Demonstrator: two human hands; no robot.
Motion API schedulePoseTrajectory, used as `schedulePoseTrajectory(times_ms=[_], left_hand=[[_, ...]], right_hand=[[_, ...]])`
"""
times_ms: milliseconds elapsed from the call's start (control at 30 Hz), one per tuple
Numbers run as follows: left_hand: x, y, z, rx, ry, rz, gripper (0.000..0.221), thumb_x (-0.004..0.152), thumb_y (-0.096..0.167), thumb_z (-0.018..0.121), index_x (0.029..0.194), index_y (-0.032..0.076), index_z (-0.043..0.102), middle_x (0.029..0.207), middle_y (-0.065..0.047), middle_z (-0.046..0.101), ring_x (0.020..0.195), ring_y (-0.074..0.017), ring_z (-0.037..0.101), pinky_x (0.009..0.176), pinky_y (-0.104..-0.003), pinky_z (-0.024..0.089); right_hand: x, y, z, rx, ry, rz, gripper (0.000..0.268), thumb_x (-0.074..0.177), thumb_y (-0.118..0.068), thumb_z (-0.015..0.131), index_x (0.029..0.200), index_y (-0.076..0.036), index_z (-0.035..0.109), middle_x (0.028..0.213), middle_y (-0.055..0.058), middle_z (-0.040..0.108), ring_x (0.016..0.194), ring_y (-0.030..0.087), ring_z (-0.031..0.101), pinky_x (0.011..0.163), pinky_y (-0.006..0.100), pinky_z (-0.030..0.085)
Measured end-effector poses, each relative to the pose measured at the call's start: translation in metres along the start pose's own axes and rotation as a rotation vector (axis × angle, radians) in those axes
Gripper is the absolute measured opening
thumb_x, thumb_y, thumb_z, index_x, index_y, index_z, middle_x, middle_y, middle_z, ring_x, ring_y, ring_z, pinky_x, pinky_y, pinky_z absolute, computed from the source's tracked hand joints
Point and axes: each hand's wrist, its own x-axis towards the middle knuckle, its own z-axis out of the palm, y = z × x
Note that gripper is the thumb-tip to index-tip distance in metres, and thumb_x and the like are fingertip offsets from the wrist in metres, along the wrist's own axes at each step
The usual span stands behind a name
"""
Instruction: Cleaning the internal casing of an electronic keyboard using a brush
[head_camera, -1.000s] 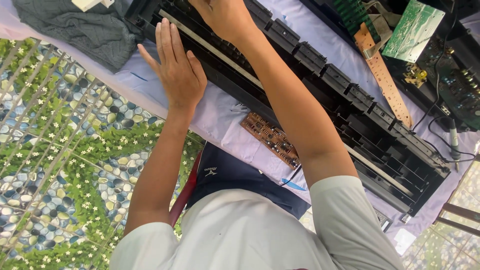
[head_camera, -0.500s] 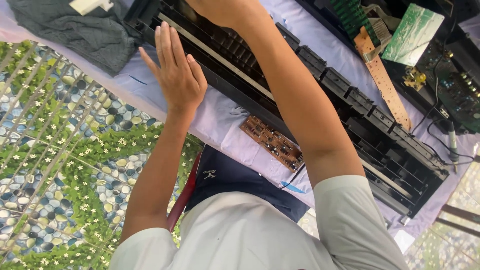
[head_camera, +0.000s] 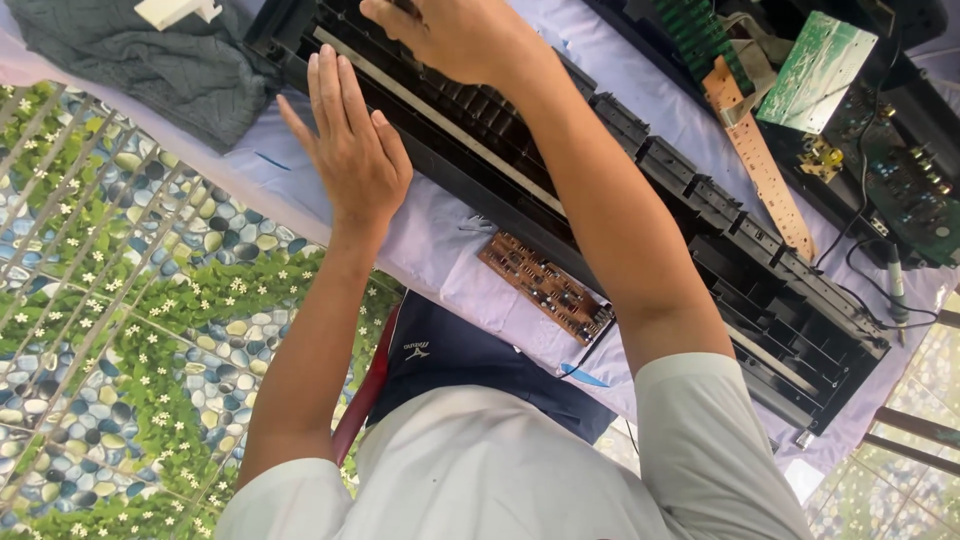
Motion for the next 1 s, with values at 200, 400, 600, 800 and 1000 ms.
schedulePoseTrajectory(times_ms=[200,400,600,800,1000], left_hand=[[-0.002,0.0,-0.004,-0.002,-0.007,0.004,0.053,0.111,0.022,0.028,0.152,-0.006,0.044,0.16,-0.021,0.041,0.152,-0.0355,0.037,0.124,-0.067,0.018],[-0.002,0.002,-0.008,0.006,-0.016,0.007,0.053,0.111,0.022,0.029,0.153,-0.007,0.044,0.16,-0.02,0.041,0.152,-0.0352,0.037,0.124,-0.066,0.018],[-0.001,0.003,-0.005,0.026,-0.009,0.009,0.053,0.11,0.022,0.031,0.152,-0.007,0.046,0.16,-0.02,0.041,0.152,-0.0348,0.039,0.124,-0.065,0.022],[-0.001,0.002,-0.005,0.026,-0.002,0.014,0.052,0.11,0.02,0.031,0.152,-0.007,0.046,0.16,-0.02,0.041,0.152,-0.0349,0.038,0.124,-0.066,0.023],[-0.002,0.002,-0.004,0.014,-0.008,0.011,0.051,0.112,0.02,0.031,0.154,-0.006,0.043,0.161,-0.019,0.04,0.153,-0.0353,0.037,0.127,-0.064,0.02]], right_hand=[[-0.013,-0.01,0.001,0.078,0.089,0.057,0.034,0.116,-0.02,0.062,0.09,-0.004,0.047,0.071,0.006,0.05,0.058,0.021,0.044,0.055,0.038,0.037],[-0.02,-0.018,-0.012,0.148,0.13,0.124,0.048,0.118,-0.027,0.059,0.076,-0.006,0.045,0.058,0.005,0.056,0.05,0.016,0.056,0.051,0.031,0.037],[-0.022,-0.02,-0.012,0.099,0.065,0.131,0.047,0.12,-0.026,0.062,0.08,-0.006,0.047,0.061,0.001,0.045,0.051,0.015,0.036,0.051,0.035,0.028],[-0.022,-0.029,-0.023,0.219,0.068,0.085,0.032,0.117,-0.019,0.056,0.089,-0.005,0.056,0.068,0.004,0.06,0.06,0.014,0.063,0.06,0.03,0.046],[-0.048,-0.035,-0.043,0.132,0.099,0.187,0.042,0.119,-0.025,0.061,0.081,-0.007,0.057,0.063,0.002,0.057,0.053,0.014,0.053,0.052,0.034,0.035]])
